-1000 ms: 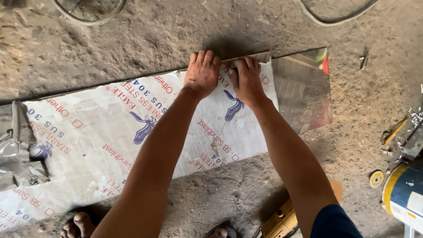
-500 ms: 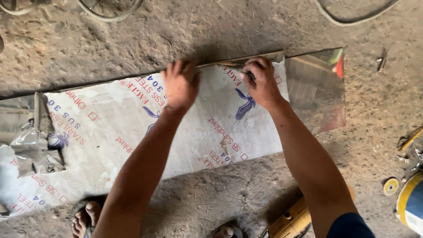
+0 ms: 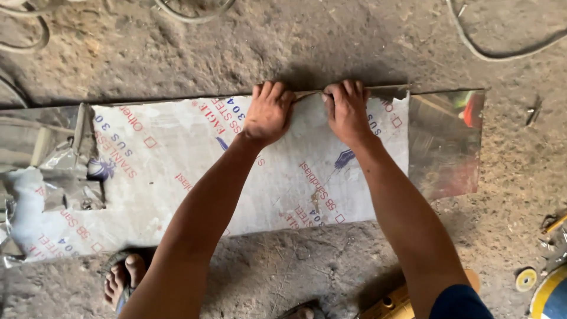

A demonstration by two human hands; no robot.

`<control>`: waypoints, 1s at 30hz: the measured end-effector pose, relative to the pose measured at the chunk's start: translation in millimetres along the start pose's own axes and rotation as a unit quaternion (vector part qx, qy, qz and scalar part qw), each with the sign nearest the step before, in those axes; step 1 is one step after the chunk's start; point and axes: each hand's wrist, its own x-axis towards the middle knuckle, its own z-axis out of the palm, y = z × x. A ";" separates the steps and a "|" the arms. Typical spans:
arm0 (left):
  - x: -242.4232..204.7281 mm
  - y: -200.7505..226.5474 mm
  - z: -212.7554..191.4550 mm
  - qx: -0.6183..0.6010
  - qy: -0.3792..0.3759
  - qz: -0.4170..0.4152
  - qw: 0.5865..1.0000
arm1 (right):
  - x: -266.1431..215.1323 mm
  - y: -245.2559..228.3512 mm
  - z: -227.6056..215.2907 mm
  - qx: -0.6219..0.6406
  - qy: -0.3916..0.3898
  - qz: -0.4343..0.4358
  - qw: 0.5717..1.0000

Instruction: Using an angle grinder on a metal sheet and then peeling off the protective plastic film by hand.

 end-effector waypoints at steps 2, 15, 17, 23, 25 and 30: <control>3.5 -6.3 -0.2 -0.047 -0.009 0.044 0.998 | 3.4 2.6 -1.6 -0.022 -0.002 -0.063 0.998; 19.3 35.8 20.8 -0.024 0.057 -0.069 0.996 | 9.3 -15.1 -16.2 0.028 0.071 -0.075 0.994; 20.2 34.2 47.0 -0.016 0.056 -0.059 0.997 | 9.6 -12.4 -14.5 -0.011 0.064 -0.093 0.994; 23.1 31.5 16.2 0.013 -0.150 -0.019 0.988 | -2.8 -3.0 -21.7 0.003 0.002 -0.144 0.990; 27.1 17.2 9.1 -0.013 -0.138 0.010 0.990 | 3.5 -2.8 -18.7 -0.001 0.003 -0.143 0.990; 18.3 10.2 -6.6 -0.096 -0.085 0.058 0.990 | 9.8 -31.4 -26.8 0.011 -0.020 -0.087 0.996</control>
